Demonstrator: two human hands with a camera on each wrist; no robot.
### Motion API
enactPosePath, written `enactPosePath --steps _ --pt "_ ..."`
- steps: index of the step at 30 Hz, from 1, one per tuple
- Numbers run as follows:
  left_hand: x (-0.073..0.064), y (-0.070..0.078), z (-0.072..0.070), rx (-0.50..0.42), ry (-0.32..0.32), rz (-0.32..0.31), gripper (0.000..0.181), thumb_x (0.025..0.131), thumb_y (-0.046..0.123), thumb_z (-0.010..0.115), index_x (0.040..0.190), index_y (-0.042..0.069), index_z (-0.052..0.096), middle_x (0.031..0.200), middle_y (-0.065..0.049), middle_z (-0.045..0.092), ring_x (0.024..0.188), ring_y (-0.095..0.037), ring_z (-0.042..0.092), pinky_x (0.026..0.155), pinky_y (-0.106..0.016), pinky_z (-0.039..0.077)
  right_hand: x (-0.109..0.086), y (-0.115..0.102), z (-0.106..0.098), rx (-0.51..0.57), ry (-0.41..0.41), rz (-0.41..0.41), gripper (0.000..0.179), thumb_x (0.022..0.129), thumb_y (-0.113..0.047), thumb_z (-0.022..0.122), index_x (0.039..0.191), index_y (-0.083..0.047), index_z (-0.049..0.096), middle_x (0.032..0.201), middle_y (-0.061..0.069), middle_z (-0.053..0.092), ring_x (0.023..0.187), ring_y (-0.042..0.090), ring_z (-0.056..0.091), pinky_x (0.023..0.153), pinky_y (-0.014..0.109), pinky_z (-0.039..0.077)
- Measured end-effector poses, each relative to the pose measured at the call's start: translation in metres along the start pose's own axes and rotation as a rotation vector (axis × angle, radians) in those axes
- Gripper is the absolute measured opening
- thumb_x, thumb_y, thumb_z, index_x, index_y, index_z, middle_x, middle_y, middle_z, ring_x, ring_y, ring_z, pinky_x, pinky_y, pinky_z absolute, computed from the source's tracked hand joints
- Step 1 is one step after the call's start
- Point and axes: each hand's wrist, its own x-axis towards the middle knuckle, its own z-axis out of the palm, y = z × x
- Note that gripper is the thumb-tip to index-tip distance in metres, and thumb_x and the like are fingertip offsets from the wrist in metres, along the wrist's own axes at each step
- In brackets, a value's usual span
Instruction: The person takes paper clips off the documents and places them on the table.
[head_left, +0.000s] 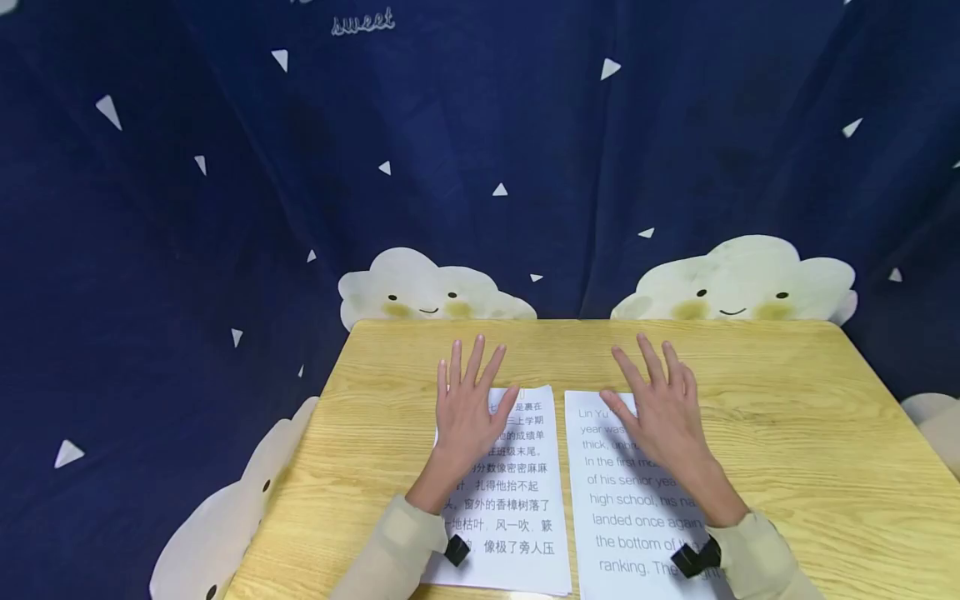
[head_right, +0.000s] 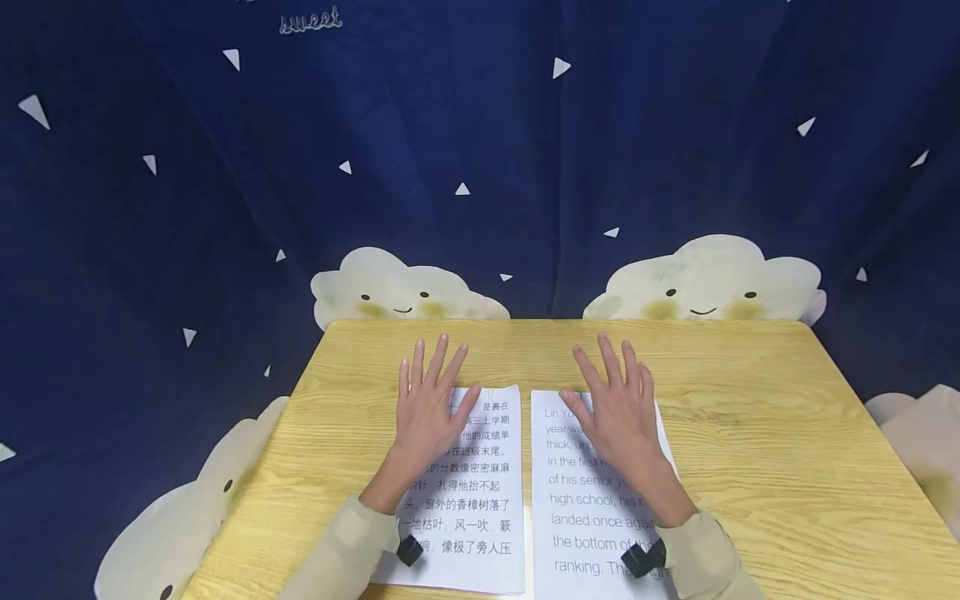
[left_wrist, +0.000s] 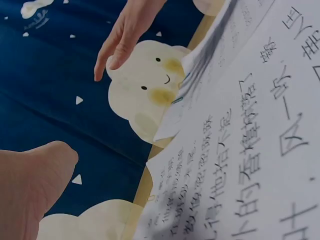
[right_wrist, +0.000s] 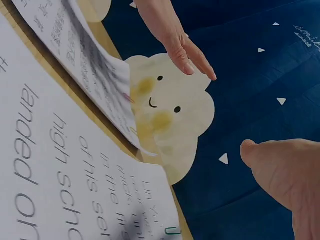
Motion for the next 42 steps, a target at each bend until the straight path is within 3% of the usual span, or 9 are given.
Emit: enactPosePath --steps 8,15,20,24,30,33,38,42 --pt "-0.006 -0.006 0.008 -0.002 -0.027 -0.017 0.066 0.096 0.061 0.040 0.155 0.036 0.021 0.164 0.001 0.012 0.150 -0.031 -0.003 0.118 -0.059 0.009 -0.004 0.001 0.008 0.016 -0.009 -0.004 0.069 0.092 -0.052 0.060 0.150 -0.022 0.038 0.161 0.013 0.018 0.147 0.043 0.006 0.106 0.066 0.017" --pt "-0.013 -0.017 0.022 -0.029 -0.121 -0.055 0.064 0.098 0.061 0.034 0.155 0.035 0.021 0.163 0.003 0.007 0.150 -0.029 -0.006 0.119 -0.055 0.000 -0.008 0.004 0.013 0.022 -0.031 0.005 0.068 0.093 -0.053 0.058 0.149 -0.022 0.039 0.160 0.015 0.021 0.147 0.043 0.006 0.106 0.065 0.017" --pt "-0.021 -0.024 0.032 -0.094 -0.121 -0.042 0.063 0.098 0.056 0.042 0.153 0.028 0.031 0.161 -0.005 0.020 0.149 -0.033 0.003 0.118 -0.058 0.006 -0.013 0.006 0.018 0.051 -0.047 0.017 0.067 0.093 -0.053 0.058 0.149 -0.020 0.039 0.159 0.014 0.021 0.146 0.043 0.009 0.106 0.066 0.017" --pt "-0.025 -0.031 0.039 -0.130 -0.157 -0.054 0.065 0.098 0.056 0.043 0.154 0.025 0.029 0.161 -0.008 0.020 0.149 -0.033 0.007 0.118 -0.058 0.012 -0.015 0.005 0.025 0.068 -0.069 0.005 0.068 0.093 -0.054 0.056 0.150 -0.021 0.038 0.159 0.011 0.025 0.146 0.043 0.014 0.106 0.065 0.020" --pt "-0.031 -0.045 0.045 -0.200 -0.189 -0.116 0.067 0.098 0.053 0.047 0.154 0.021 0.028 0.158 -0.017 0.025 0.147 -0.038 0.018 0.116 -0.056 0.021 -0.019 0.003 0.034 0.107 -0.094 0.007 0.070 0.094 -0.057 0.054 0.151 -0.022 0.036 0.158 0.010 0.029 0.145 0.040 0.018 0.107 0.063 0.022" --pt "-0.034 -0.052 0.046 -0.226 -0.200 -0.159 0.070 0.096 0.054 0.049 0.154 0.020 0.028 0.157 -0.020 0.027 0.146 -0.041 0.019 0.117 -0.056 0.020 -0.021 0.001 0.037 0.134 -0.096 0.004 0.070 0.093 -0.057 0.055 0.151 -0.021 0.037 0.157 0.011 0.031 0.145 0.040 0.020 0.108 0.062 0.022" --pt "-0.038 -0.060 0.047 -0.252 -0.244 -0.226 0.080 0.093 0.058 0.052 0.156 0.019 0.022 0.159 -0.020 0.022 0.148 -0.037 0.014 0.119 -0.053 0.016 -0.023 -0.002 0.039 0.178 -0.101 -0.003 0.070 0.093 -0.057 0.056 0.150 -0.020 0.037 0.155 0.012 0.033 0.145 0.039 0.020 0.109 0.063 0.022" --pt "-0.038 -0.066 0.047 -0.298 -0.226 -0.288 0.090 0.088 0.057 0.060 0.156 0.013 0.020 0.157 -0.019 0.026 0.145 -0.036 0.022 0.116 -0.053 0.022 -0.023 -0.006 0.041 0.205 -0.101 -0.012 0.070 0.093 -0.057 0.055 0.149 -0.019 0.039 0.155 0.011 0.034 0.145 0.036 0.021 0.109 0.064 0.023"
